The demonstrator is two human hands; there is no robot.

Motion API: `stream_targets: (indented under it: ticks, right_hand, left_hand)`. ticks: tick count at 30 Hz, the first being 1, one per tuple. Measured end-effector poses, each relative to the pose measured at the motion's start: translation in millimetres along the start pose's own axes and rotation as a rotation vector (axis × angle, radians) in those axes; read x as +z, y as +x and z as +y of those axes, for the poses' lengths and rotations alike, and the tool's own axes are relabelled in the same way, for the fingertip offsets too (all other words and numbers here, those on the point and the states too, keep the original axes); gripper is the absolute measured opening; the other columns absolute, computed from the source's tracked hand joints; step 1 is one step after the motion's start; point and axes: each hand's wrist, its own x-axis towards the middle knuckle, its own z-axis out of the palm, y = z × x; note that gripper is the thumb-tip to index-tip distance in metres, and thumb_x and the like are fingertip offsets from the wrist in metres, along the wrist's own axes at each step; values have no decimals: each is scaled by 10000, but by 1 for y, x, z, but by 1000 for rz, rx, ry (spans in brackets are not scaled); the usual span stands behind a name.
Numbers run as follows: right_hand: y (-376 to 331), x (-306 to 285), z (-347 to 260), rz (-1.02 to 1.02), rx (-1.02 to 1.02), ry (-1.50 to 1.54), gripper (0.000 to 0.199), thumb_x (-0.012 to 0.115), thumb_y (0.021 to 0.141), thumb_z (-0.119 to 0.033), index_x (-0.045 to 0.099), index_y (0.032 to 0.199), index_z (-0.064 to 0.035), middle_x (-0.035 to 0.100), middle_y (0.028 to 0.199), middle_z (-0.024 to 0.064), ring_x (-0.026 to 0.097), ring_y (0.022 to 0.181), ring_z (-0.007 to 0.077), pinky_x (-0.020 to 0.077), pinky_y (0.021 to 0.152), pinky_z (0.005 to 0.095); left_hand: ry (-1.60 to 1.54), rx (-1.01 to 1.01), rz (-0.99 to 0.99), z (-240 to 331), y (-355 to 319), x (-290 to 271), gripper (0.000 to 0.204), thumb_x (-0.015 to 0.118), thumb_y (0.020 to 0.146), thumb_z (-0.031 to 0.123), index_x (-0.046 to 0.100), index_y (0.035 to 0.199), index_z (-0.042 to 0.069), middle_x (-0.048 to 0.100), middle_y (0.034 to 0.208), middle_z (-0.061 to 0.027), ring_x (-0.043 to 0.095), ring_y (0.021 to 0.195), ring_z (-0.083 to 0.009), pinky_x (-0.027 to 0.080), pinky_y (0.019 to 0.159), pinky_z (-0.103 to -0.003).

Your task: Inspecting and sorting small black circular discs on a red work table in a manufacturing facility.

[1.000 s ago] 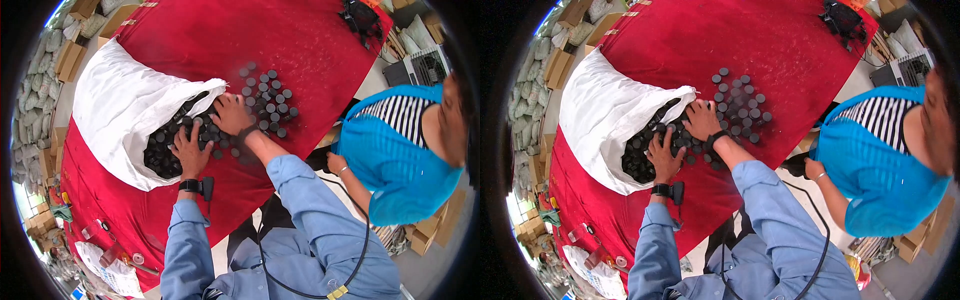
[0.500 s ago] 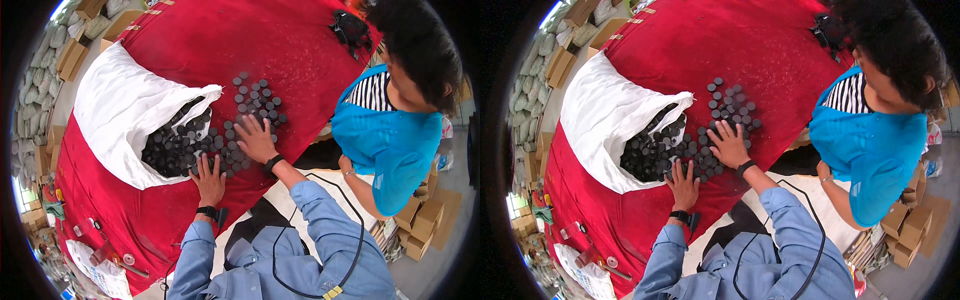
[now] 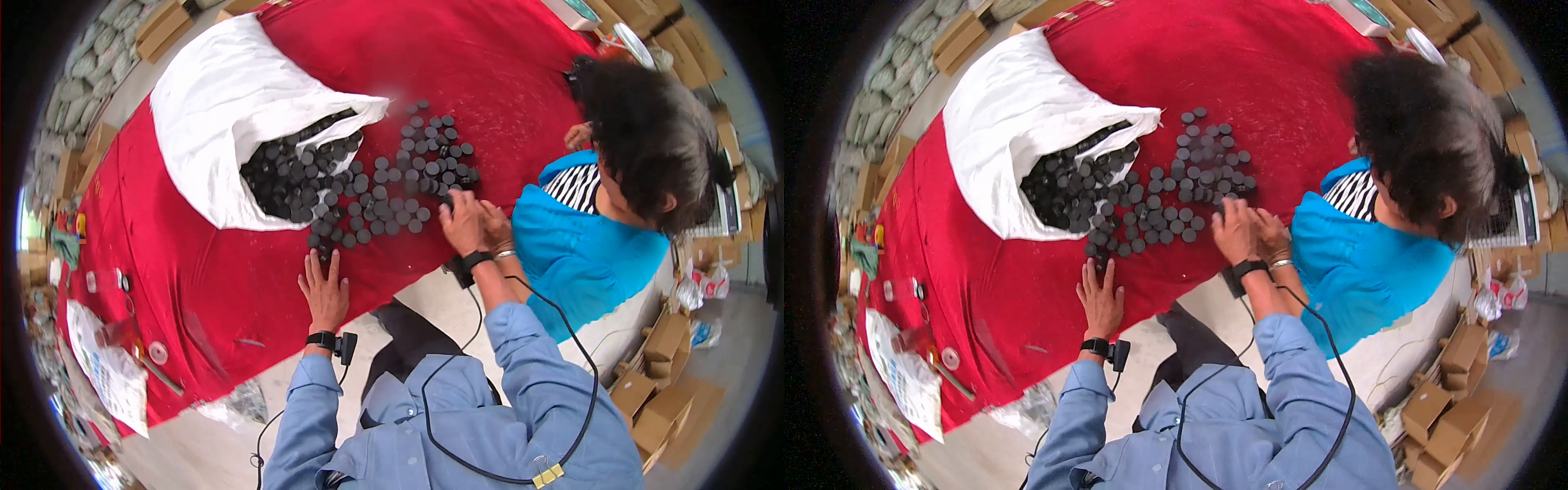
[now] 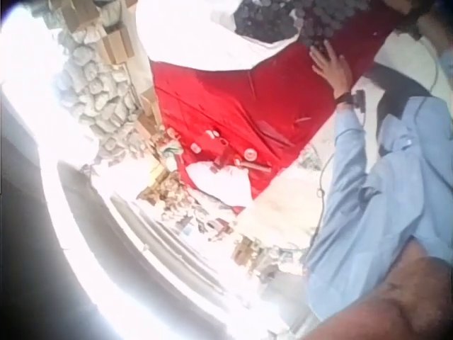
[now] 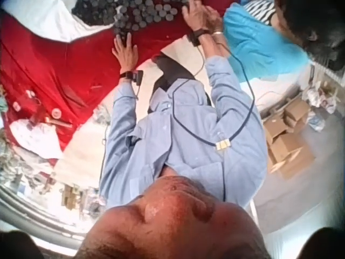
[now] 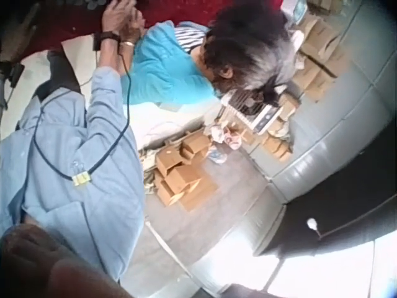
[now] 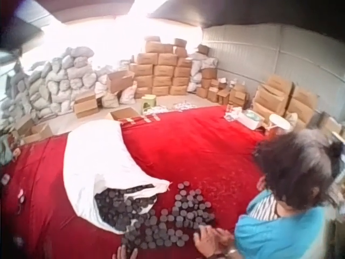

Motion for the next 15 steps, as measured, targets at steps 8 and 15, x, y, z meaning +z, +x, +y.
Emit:
stream_targets:
  ticks: [8, 15]
  right_hand:
    - [-33, 13, -37, -181, 63, 46, 698, 798, 761, -249, 469, 1346, -57, 464, 1196, 172, 550, 1109, 384, 509, 884, 470]
    - [-18, 7, -25, -249, -73, 156, 544, 820, 733, -157, 554, 1203, -88, 491, 1175, 162, 594, 1044, 393, 527, 833, 476]
  left_hand:
    - [-222, -145, 157, 11, -98, 19, 660, 643, 880, 160, 371, 1474, 69, 324, 1501, -270, 336, 1371, -437, 297, 1093, -560]
    - [-272, -273, 181, 14, -108, 19, 559, 642, 835, 63, 440, 1349, -21, 434, 1350, -252, 448, 1228, -423, 387, 1029, -505]
